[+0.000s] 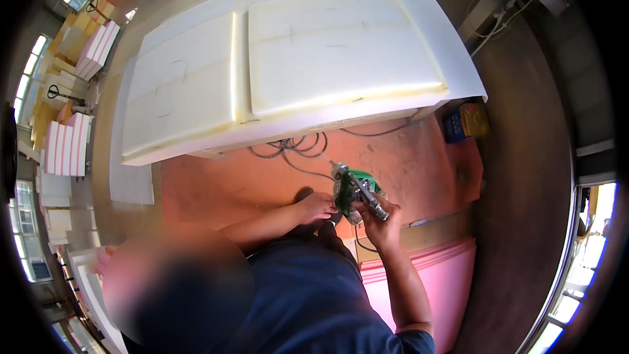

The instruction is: The person stacks white foam panels on a workbench, then prepares a spray gun by filling it with liquid from a yellow container. The person sprays the stacked foam panels with the spray gun.

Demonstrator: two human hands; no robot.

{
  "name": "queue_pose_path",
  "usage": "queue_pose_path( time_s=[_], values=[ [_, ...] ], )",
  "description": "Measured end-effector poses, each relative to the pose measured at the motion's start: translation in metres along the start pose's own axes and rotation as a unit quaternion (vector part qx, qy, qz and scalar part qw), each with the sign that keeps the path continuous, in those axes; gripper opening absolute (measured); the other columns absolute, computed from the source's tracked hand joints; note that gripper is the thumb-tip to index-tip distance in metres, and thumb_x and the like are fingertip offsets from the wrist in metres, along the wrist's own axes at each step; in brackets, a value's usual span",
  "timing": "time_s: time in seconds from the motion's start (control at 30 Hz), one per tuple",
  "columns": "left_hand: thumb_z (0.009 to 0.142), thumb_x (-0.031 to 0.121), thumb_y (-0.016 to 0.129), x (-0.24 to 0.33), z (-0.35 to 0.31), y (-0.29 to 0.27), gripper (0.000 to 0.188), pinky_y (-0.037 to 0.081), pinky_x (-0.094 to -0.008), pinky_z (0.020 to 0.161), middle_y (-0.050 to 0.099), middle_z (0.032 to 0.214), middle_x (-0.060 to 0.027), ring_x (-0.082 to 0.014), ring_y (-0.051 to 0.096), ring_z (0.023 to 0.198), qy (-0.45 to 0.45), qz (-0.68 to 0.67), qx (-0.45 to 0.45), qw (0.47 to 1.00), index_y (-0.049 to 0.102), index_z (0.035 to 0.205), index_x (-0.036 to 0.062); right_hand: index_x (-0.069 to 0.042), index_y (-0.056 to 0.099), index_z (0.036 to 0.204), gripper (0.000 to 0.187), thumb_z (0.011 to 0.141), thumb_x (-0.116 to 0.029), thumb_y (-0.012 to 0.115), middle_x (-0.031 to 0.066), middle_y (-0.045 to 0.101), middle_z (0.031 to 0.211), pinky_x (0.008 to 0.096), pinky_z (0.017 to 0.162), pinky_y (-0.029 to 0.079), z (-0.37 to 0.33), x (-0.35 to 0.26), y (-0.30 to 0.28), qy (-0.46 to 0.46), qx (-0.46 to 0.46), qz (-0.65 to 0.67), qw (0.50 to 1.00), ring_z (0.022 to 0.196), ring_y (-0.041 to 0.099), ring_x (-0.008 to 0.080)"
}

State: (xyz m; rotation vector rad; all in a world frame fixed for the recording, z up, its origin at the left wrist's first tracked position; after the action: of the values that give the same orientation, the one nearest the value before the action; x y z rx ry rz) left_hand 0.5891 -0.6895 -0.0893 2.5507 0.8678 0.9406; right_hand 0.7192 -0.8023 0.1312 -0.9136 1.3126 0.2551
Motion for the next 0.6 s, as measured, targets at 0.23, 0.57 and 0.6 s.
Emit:
queue_pose_path(
  time_s=[0.23,0.57,0.6],
  values=[
    [0.093,0.009,0.055,0.0,0.05,0.059,0.024,0.047,-0.0354,0.09,0.065,0.1,-0.002,-0.014,0.062,0.096,-0.013,0.101,-0.013,0.995,0.065,0.115,0.0075,0.004,0.069,0.091,0.015,0.084,-0.006,0.076,0.0023,0.063,0.069,0.0262,0.058,0.045,-0.022,0.025,-0.058,0.081,0.087,0.012,0.993,0.064,0.051,0.0054],
    [0.085,-0.001,0.048,0.021,0.119,0.153,0.028,0.043,-0.0228,0.065,0.062,0.085,-0.0007,-0.0086,0.058,0.079,-0.014,0.253,-0.101,0.962,0.071,0.1,0.0053,0.005,0.069,0.094,0.014,0.085,-0.005,0.075,-0.0051,0.058,0.073,0.0235,0.06,0.041,-0.052,0.063,-0.136,0.144,0.25,0.05,0.956,0.068,0.047,0.0043],
    [0.084,-0.002,0.047,0.025,0.12,0.164,0.029,0.042,-0.0215,0.063,0.062,0.084,-0.0006,-0.008,0.058,0.078,-0.021,0.261,-0.11,0.959,0.071,0.099,0.0049,0.005,0.07,0.095,0.015,0.085,-0.004,0.075,-0.0053,0.058,0.073,0.0232,0.06,0.04,-0.057,0.067,-0.143,0.149,0.268,0.063,0.95,0.068,0.047,0.0042]
  ],
)
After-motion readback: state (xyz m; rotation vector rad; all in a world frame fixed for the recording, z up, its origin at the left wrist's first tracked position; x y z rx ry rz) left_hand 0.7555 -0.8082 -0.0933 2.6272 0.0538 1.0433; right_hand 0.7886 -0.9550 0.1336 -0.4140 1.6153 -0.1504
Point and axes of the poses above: each hand's wrist, its own z-axis towards the middle knuckle, its own y-axis out of the palm, x = y × z, the point moved 5 cm from there along z, towards the middle knuckle
